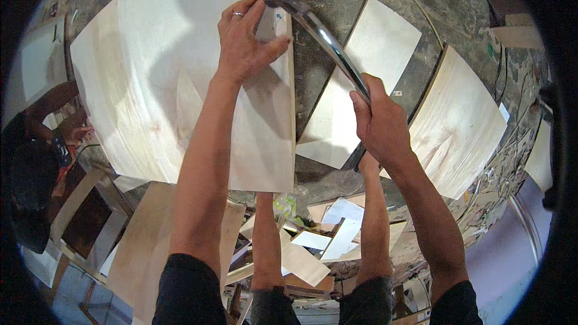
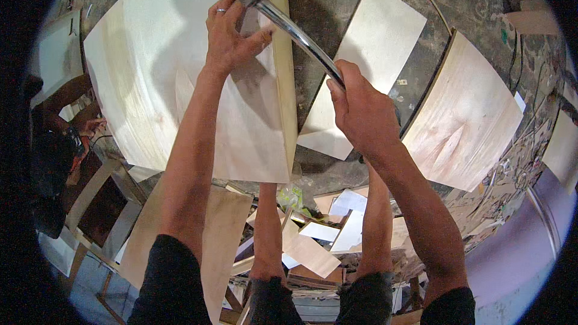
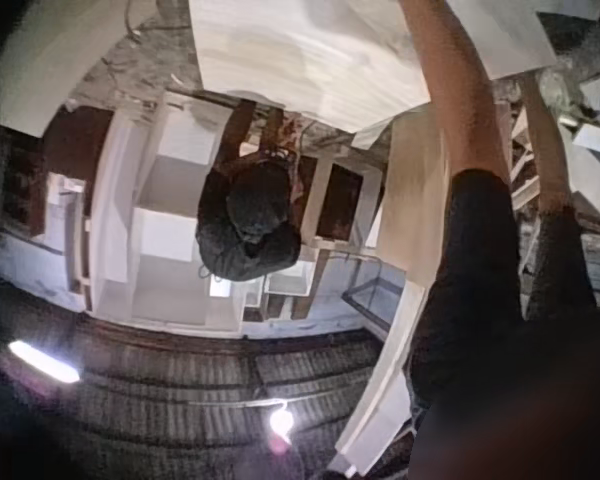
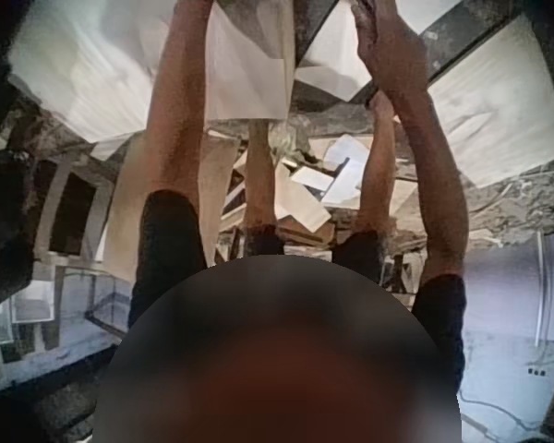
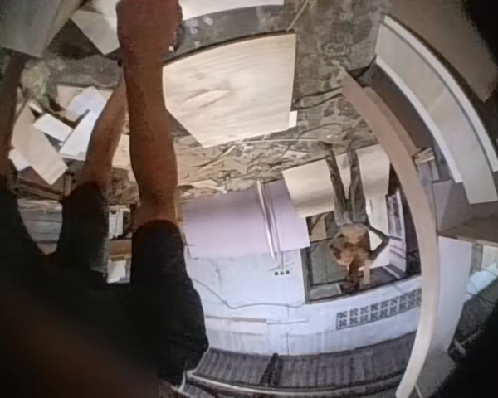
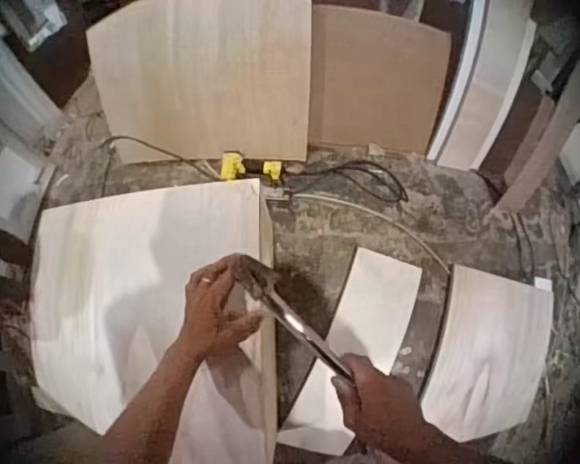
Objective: The person hammers nails into a large wooden panel using a hammer. They then position the panel on the floor and align it with another panel.
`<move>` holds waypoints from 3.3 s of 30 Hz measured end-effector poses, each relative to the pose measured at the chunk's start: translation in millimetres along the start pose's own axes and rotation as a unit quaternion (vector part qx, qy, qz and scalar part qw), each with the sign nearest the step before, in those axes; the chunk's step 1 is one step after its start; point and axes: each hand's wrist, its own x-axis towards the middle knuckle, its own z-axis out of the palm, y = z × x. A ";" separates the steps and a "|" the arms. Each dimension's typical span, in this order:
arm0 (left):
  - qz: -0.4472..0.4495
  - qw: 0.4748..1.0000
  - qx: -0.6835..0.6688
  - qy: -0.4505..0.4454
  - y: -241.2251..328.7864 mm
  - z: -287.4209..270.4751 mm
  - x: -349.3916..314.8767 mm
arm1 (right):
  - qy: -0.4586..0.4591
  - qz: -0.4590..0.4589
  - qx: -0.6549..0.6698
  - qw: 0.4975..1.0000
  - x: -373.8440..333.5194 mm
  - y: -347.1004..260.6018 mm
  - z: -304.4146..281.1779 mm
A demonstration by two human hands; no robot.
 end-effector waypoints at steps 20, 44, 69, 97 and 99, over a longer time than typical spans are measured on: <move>0.006 1.000 -0.009 -0.026 2.6 -8.8 -3.7 | 0.017 -0.031 -0.125 0.992 3.5 3.2 3.4; -0.479 0.819 -0.300 0.100 -32.3 -107.8 -294.5 | -0.074 0.475 0.174 0.860 -367.5 0.9 142.0; -0.340 0.939 0.006 0.048 -13.1 -87.1 -274.1 | -0.063 0.407 0.414 0.812 -443.6 44.7 119.7; -0.270 0.906 -0.304 -0.120 62.5 -94.9 -266.8 | 0.050 0.383 0.384 0.838 -378.6 18.3 160.2; -0.132 0.955 -0.247 -0.099 64.6 -60.4 -224.6 | 0.026 0.440 0.469 0.765 -338.3 19.3 151.7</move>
